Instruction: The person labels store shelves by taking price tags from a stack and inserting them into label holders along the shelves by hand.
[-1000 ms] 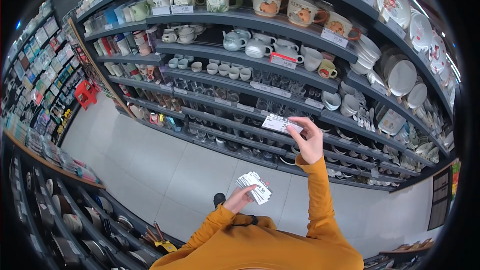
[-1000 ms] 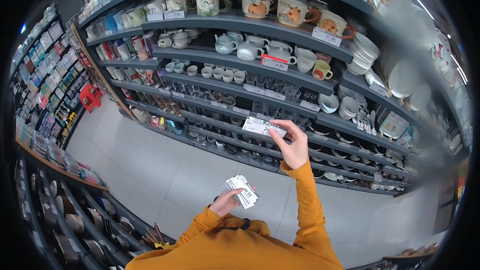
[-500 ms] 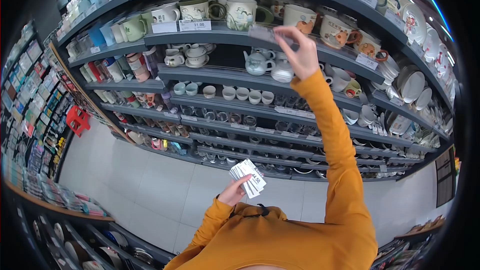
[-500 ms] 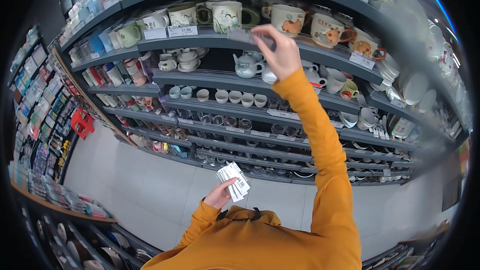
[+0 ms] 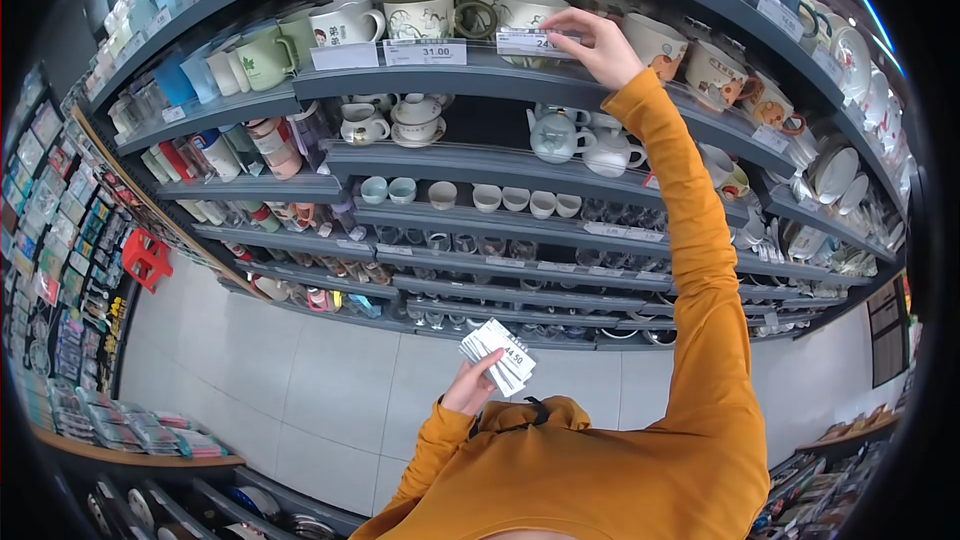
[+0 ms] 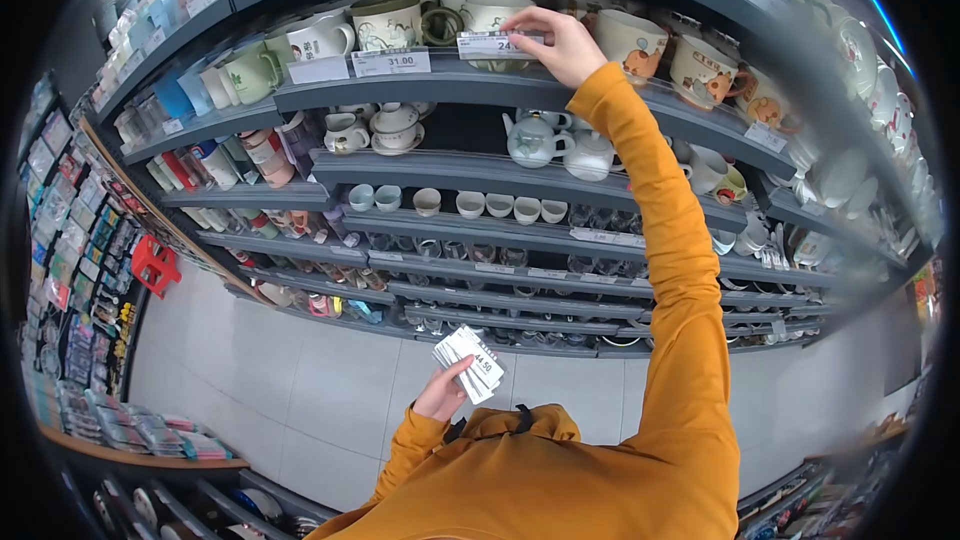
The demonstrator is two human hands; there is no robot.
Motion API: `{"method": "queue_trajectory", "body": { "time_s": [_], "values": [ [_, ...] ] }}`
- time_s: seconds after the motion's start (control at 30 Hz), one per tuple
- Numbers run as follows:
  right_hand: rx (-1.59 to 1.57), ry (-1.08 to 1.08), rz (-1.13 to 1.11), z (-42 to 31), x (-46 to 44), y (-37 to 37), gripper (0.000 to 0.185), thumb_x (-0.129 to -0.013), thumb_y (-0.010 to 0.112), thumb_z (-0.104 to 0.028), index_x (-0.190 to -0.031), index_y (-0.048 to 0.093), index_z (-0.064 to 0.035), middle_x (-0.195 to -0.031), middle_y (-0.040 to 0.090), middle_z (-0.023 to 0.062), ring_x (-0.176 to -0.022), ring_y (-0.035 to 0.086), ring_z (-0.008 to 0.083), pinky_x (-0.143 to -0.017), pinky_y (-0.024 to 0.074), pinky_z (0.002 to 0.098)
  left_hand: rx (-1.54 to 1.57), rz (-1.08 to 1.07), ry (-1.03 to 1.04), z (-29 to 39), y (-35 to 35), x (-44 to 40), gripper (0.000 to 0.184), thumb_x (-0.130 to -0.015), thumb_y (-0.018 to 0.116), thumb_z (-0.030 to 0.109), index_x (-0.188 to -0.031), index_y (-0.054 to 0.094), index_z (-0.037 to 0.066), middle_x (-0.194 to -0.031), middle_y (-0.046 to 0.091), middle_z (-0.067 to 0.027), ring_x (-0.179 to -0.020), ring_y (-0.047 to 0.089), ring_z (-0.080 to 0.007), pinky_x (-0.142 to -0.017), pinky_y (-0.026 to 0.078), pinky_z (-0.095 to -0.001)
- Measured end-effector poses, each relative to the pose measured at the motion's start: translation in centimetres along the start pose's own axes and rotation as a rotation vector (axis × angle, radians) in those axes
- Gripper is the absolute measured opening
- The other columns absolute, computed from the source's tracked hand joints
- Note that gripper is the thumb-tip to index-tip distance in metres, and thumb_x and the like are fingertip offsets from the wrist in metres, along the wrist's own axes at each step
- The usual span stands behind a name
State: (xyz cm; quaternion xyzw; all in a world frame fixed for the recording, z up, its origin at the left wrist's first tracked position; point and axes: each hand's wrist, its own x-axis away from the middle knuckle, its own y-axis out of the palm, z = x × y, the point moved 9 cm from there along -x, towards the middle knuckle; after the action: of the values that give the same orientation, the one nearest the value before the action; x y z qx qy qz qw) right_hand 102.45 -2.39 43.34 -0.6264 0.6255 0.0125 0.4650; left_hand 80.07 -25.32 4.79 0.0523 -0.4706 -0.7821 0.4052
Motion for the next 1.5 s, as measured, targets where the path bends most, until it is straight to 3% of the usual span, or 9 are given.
{"method": "queue_trajectory", "body": {
  "time_s": [0.2,0.3,0.4,0.53,0.73,0.87,0.97,1.17,1.5],
  "values": [
    [-0.031,0.000,0.091,-0.2,-0.2,0.1,0.021,-0.092,0.062,-0.014,-0.109,0.063,-0.0015,-0.106,0.065,0.0045,-0.098,0.060,0.0112,-0.085,0.0483,0.0256,-0.006,-0.004,-0.010,1.1,-1.3,-0.7,0.040,-0.093,0.058,0.018,-0.129,0.046,0.005,-0.120,0.061,-0.0118,-0.104,0.062,-0.0153,-0.069,0.049,-0.0233],
    [0.075,0.005,0.014,-0.4,-0.2,0.8,0.021,-0.092,0.062,-0.015,-0.107,0.065,-0.0014,-0.105,0.066,0.0051,-0.097,0.061,0.0114,-0.087,0.0481,0.0268,-0.046,-0.006,-0.043,1.2,-2.2,-1.3,0.040,-0.094,0.055,0.017,-0.131,0.046,0.005,-0.122,0.060,-0.0125,-0.111,0.060,-0.0199,-0.079,0.052,-0.0261],
    [0.262,0.073,0.019,-1.3,0.6,1.3,0.021,-0.090,0.064,-0.015,-0.105,0.067,-0.0020,-0.104,0.067,0.0072,-0.097,0.062,0.0134,-0.089,0.0474,0.0274,-0.063,-0.006,-0.033,1.3,-2.2,-1.8,0.039,-0.094,0.055,0.018,-0.130,0.047,0.006,-0.123,0.060,-0.0121,-0.110,0.061,-0.0180,-0.072,0.050,-0.0234],
    [0.688,-0.357,0.359,-8.1,4.8,1.8,0.015,-0.088,0.064,-0.016,-0.099,0.068,-0.0065,-0.087,0.066,0.0105,-0.084,0.064,0.0248,-0.083,0.0496,0.0333,-0.053,0.060,0.044,2.6,-1.0,-1.5,0.034,-0.093,0.058,0.018,-0.124,0.050,0.007,-0.118,0.062,-0.0092,-0.100,0.063,-0.0131,-0.060,0.043,-0.0207],
    [-0.010,0.260,0.199,-4.4,20.4,10.6,0.009,-0.082,0.070,-0.007,-0.088,0.068,-0.0010,-0.083,0.066,0.0100,-0.078,0.062,0.0177,-0.073,0.0501,0.0298,-0.121,0.306,0.313,5.2,0.4,-0.6,0.022,-0.092,0.062,0.017,-0.111,0.056,0.008,-0.090,0.062,0.0008,-0.069,0.053,-0.0031,-0.050,0.033,-0.0204],
    [-0.261,0.617,-0.030,-1.9,30.9,17.2,0.018,-0.080,0.076,-0.014,-0.086,0.066,-0.0009,-0.076,0.066,0.0060,-0.072,0.063,0.0103,-0.070,0.0512,0.0254,-0.188,0.329,0.394,5.4,1.7,-0.5,0.021,-0.091,0.063,0.014,-0.110,0.057,0.007,-0.089,0.061,0.0013,-0.067,0.050,-0.0022,-0.050,0.032,-0.0200],
    [-0.483,0.803,0.123,-1.1,35.1,16.6,0.015,-0.082,0.074,-0.012,-0.084,0.064,-0.0006,-0.079,0.067,0.0036,-0.074,0.063,0.0076,-0.070,0.0504,0.0241,-0.219,0.336,0.358,4.4,3.6,-0.7,0.020,-0.091,0.064,0.014,-0.108,0.058,0.005,-0.088,0.061,0.0017,-0.066,0.049,-0.0020,-0.051,0.033,-0.0198],
    [-0.533,0.803,0.340,-1.7,37.5,12.9,0.014,-0.089,0.066,-0.013,-0.089,0.065,0.0011,-0.078,0.065,0.0018,-0.071,0.060,0.0070,-0.067,0.0481,0.0215,-0.299,0.223,0.343,1.7,7.2,-0.1,0.019,-0.092,0.063,0.016,-0.107,0.059,0.004,-0.086,0.061,0.0006,-0.067,0.051,-0.0026,-0.051,0.035,-0.0196],
    [-0.518,0.685,0.285,-6.2,42.8,9.3,0.020,-0.093,0.059,-0.010,-0.083,0.063,0.0071,-0.074,0.060,0.0047,-0.068,0.056,0.0090,-0.065,0.0452,0.0226,-0.337,0.256,0.401,-3.4,11.0,5.1,0.021,-0.092,0.063,0.018,-0.107,0.058,0.003,-0.083,0.060,0.0000,-0.065,0.051,-0.0032,-0.050,0.036,-0.0197]
  ]
}}
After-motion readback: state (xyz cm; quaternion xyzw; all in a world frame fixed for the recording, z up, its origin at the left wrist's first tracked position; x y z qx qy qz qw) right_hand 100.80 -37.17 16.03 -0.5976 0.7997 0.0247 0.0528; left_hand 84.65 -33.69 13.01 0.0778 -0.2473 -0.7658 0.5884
